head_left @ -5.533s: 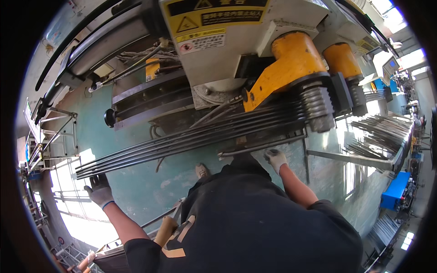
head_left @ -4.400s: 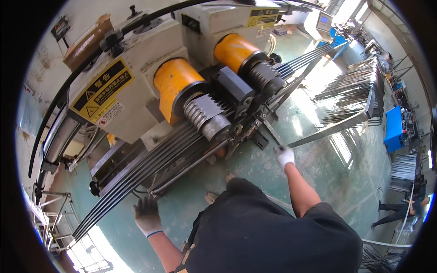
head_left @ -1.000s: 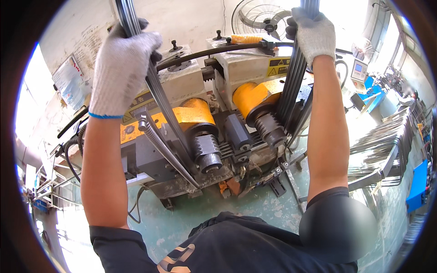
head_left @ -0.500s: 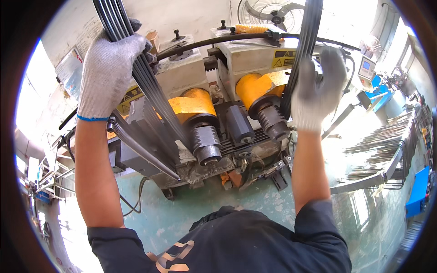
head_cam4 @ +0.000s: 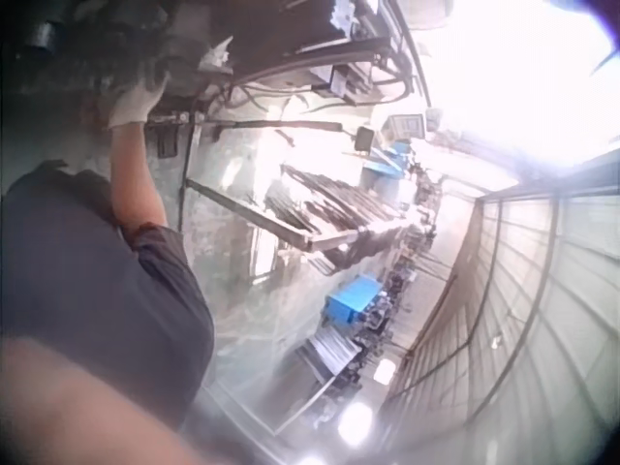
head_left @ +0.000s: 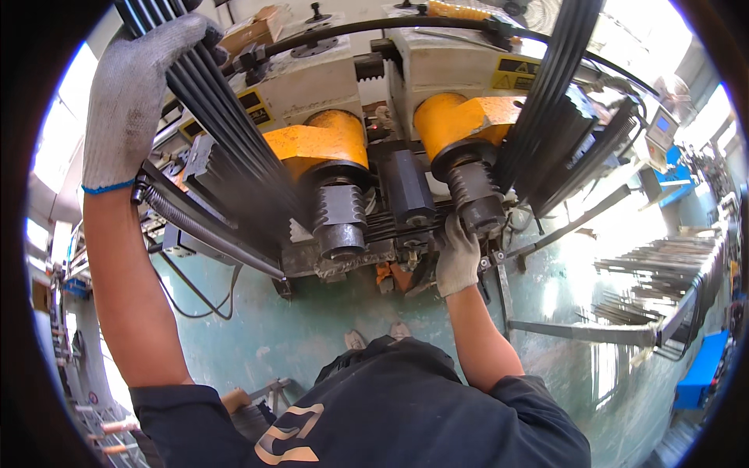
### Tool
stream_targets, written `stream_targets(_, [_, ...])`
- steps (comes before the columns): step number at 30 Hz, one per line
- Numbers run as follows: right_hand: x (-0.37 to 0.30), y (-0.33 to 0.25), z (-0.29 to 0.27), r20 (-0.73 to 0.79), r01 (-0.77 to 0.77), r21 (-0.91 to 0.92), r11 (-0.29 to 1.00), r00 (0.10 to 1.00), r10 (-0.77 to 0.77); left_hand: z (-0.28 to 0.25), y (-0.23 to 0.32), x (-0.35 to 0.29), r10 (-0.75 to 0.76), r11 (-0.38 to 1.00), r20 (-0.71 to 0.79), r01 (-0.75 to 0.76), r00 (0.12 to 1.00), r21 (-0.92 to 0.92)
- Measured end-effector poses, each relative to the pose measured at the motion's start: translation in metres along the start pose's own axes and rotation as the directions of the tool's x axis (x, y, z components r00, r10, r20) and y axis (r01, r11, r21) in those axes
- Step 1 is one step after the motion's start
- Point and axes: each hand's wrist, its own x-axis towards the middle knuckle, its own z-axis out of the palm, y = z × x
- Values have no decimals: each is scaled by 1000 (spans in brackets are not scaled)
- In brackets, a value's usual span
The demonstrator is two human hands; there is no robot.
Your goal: The person operates a metal rod bending machine to form U-shaped pieces from straight rods. They load rods into the machine, retrieve bent pieces, and stack them on a rack. The person also measures a bent piece on a wooden table using a tape measure and places it with other finished pieces.
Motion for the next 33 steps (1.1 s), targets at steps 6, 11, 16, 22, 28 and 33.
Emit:
stream_targets(6, [42,-8,18,202,-414,747,520,887,415,13,59,-9,-122,991,-42,124,992,46])
stream_targets(11, [51,6,37,306,-451,883,132,764,568,28,90,-16,-31,998,-174,21,984,-58])
stream_targets(16, [40,-15,55,314,-454,553,699,890,330,-48,73,-28,406,379,234,-396,883,836])
stream_targets(22, [12,22,-8,217,-327,204,923,934,283,-29,92,-66,362,403,103,-255,926,879])
stream_targets(28, [-74,-57,-64,384,-601,744,291,741,551,-79,143,-252,210,693,-314,86,926,716])
stream_targets(33, [-139,-72,-52,376,-357,697,622,920,107,-159,277,-409,-596,787,-570,550,565,-278])
